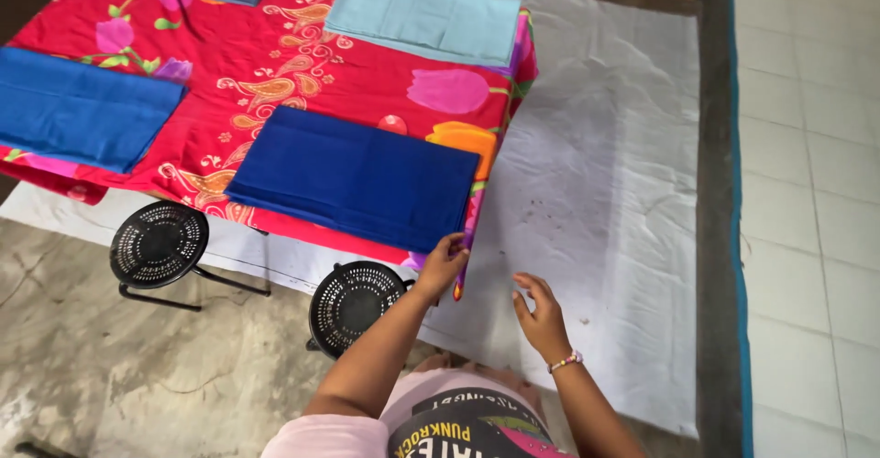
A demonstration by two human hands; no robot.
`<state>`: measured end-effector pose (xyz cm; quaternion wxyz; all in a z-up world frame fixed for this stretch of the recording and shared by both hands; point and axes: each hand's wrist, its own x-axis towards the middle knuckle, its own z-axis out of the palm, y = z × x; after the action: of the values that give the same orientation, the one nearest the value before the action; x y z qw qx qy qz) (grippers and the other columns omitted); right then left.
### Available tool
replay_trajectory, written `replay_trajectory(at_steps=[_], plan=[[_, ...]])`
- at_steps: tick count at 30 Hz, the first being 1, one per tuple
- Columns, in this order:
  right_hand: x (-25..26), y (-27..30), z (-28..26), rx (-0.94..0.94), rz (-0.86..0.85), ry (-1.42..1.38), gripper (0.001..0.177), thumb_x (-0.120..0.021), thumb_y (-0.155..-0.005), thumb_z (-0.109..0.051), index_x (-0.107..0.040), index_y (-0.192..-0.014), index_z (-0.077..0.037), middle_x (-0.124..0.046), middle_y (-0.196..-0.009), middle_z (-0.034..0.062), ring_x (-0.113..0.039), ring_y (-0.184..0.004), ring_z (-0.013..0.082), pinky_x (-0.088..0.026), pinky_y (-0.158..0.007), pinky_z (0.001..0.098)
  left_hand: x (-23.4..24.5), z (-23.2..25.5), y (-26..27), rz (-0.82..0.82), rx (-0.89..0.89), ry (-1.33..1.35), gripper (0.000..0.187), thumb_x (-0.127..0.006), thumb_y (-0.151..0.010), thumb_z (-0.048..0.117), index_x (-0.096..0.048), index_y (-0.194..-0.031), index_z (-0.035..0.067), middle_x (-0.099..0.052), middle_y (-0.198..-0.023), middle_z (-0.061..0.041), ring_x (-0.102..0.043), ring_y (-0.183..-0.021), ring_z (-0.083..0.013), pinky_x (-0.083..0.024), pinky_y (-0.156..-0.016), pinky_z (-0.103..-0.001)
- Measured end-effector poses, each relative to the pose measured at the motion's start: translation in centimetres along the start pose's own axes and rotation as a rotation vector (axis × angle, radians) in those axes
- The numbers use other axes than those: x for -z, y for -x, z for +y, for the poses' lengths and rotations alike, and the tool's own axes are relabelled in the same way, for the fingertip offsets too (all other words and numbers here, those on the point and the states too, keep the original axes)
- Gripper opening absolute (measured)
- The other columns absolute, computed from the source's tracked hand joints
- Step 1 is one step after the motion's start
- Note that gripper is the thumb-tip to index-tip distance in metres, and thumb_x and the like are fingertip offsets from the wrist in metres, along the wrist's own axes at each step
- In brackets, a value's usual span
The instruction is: The person folds several blue and light blue cloths on a table covered with a red floral tablecloth. They roll the cloths into tight cylinders and place them on a nearby white table alongside a bowl and artificial flowers.
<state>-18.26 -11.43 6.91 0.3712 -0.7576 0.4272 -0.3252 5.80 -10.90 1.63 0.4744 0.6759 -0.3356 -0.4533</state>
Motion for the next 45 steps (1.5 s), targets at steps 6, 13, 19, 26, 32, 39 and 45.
replay_trajectory(at_steps=[6,13,19,26,32,39,45], plan=[[1.6,-6.0,2.8,0.07,-0.133,0.004,0.03,-0.065,-0.096,-0.012,-0.067,-0.125,-0.014,-0.066,-0.124,0.0063,-0.068,-0.113,0.0269,-0.056,-0.096,0.0393,-1.3,0.6,-3.4,0.108,0.042,-0.093,0.05,-0.069,-0.093,0.025,-0.059,-0.14,0.013,-0.068,-0.127,-0.02,-0.068,-0.115,-0.035,-0.058,-0.094,-0.047],[5.2,-12.7,8.0,0.189,-0.353,0.021,0.031,-0.065,-0.094,-0.013,-0.07,-0.124,-0.017,-0.067,-0.123,0.0066,-0.069,-0.111,0.0275,-0.056,-0.094,0.0409,-5.2,2.4,-6.0,0.315,0.022,-0.383,0.051,-0.065,-0.092,0.025,-0.056,-0.14,0.01,-0.065,-0.126,-0.024,-0.066,-0.115,-0.0443,-0.057,-0.097,-0.051],[7.6,-17.9,11.7,0.321,-0.502,0.057,0.032,-0.065,-0.094,-0.013,-0.07,-0.125,-0.018,-0.068,-0.123,0.0094,-0.068,-0.115,0.032,-0.055,-0.097,0.0436,-8.2,-3.4,-9.8,0.574,-0.046,-0.892,0.053,-0.067,-0.089,0.028,-0.055,-0.14,0.024,-0.062,-0.124,-0.01,-0.067,-0.112,-0.0337,-0.059,-0.094,-0.044],[6.2,-22.9,12.5,0.416,-0.724,0.145,0.033,-0.06,-0.098,-0.02,-0.067,-0.129,-0.017,-0.064,-0.131,0.0147,-0.066,-0.116,0.0364,-0.054,-0.099,0.0476,-9.5,-2.7,-9.9,0.465,0.163,-1.103,0.056,-0.059,-0.096,0.035,-0.046,-0.15,0.033,-0.046,-0.153,-0.012,-0.047,-0.139,-0.0339,-0.043,-0.11,-0.047],[1.5,-26.5,13.8,0.591,-0.778,0.266,0.037,-0.059,-0.098,-0.024,-0.064,-0.133,-0.017,-0.055,-0.142,0.0185,-0.059,-0.125,0.0421,-0.051,-0.101,0.0527,-9.0,-2.1,-11.0,0.393,0.213,-1.092,0.059,-0.056,-0.099,0.034,-0.039,-0.156,0.031,-0.033,-0.162,-0.015,-0.031,-0.15,-0.0359,-0.029,-0.119,-0.052],[-3.6,-29.8,13.1,0.797,-0.798,0.597,0.045,-0.057,-0.097,-0.031,-0.058,-0.14,-0.02,-0.042,-0.157,0.0135,-0.047,-0.14,0.0359,-0.046,-0.107,0.0527,-7.9,1.7,-11.3,0.129,0.375,-1.096,0.061,-0.046,-0.105,0.025,-0.025,-0.161,0.036,-0.02,-0.168,-0.018,-0.017,-0.155,-0.0395,-0.023,-0.119,-0.058],[-7.1,-30.6,13.5,0.941,-0.734,0.675,0.05,-0.059,-0.095,-0.035,-0.056,-0.143,-0.023,-0.031,-0.165,0.0104,-0.036,-0.147,0.0347,-0.037,-0.114,0.0549,-6.7,3.5,-11.9,-0.029,0.408,-1.155,0.067,-0.049,-0.104,0.017,-0.021,-0.163,0.031,-0.018,-0.166,-0.027,-0.017,-0.153,-0.0475,-0.031,-0.112,-0.064]])
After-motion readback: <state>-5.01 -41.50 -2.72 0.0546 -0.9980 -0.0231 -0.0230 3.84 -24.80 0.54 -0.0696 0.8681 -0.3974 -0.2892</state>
